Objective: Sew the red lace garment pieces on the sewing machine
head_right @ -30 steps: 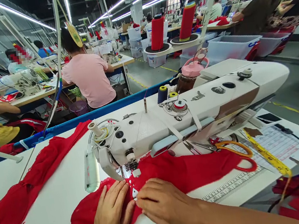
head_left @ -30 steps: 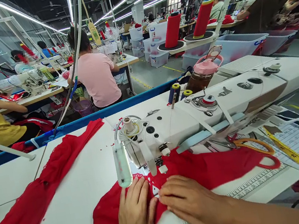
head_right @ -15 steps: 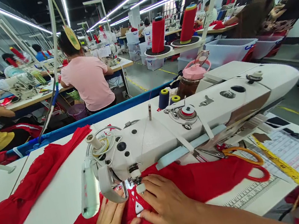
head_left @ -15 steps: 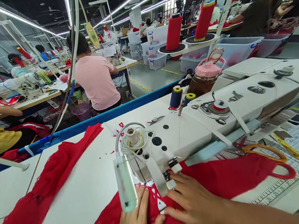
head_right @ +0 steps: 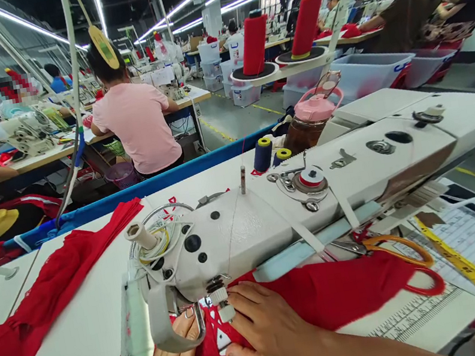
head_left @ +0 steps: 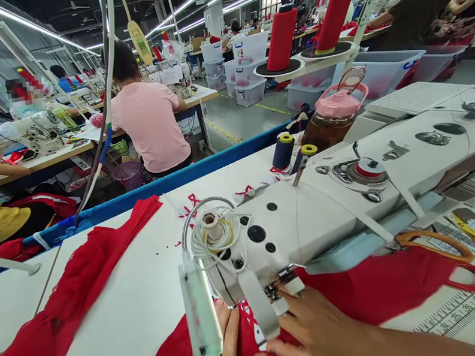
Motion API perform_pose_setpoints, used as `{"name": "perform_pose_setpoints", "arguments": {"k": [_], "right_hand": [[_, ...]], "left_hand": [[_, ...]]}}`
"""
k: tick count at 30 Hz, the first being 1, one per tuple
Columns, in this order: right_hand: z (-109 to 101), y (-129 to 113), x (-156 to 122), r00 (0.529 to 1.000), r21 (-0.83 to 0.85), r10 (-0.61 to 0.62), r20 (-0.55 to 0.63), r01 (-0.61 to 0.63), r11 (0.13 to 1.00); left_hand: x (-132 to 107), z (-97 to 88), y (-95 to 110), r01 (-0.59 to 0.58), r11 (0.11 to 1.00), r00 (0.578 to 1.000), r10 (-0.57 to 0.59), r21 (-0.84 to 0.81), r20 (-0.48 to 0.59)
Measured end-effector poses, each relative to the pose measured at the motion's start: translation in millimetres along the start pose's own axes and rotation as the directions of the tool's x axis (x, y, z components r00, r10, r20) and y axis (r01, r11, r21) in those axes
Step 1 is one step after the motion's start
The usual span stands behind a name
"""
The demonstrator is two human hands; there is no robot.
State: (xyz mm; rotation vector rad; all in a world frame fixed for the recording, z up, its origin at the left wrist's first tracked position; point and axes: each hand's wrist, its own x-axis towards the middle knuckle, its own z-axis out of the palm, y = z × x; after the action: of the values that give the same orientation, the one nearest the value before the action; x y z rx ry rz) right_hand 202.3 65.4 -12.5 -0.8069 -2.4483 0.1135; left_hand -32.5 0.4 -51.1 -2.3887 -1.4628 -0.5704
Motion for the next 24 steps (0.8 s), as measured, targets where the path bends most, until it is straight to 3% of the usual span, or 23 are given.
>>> {"name": "perform_pose_setpoints", "arguments": {"k": [10, 24], "right_hand": [[-4.3, -0.5, 1.3, 0.998, -0.037, -0.018, 0.066, 0.021, 0.999], [-1.9, 1.7, 2.4, 0.999, -0.039, -0.035, 0.000, 0.035, 0.999]], "left_hand": [[-5.3, 3.8, -1.1, 0.020, 1.000, 1.000, -0.020, 0.001, -0.023], [2.9, -2.4, 0.7, 0.009, 1.000, 1.000, -0.008, 0.021, -0.015]]}}
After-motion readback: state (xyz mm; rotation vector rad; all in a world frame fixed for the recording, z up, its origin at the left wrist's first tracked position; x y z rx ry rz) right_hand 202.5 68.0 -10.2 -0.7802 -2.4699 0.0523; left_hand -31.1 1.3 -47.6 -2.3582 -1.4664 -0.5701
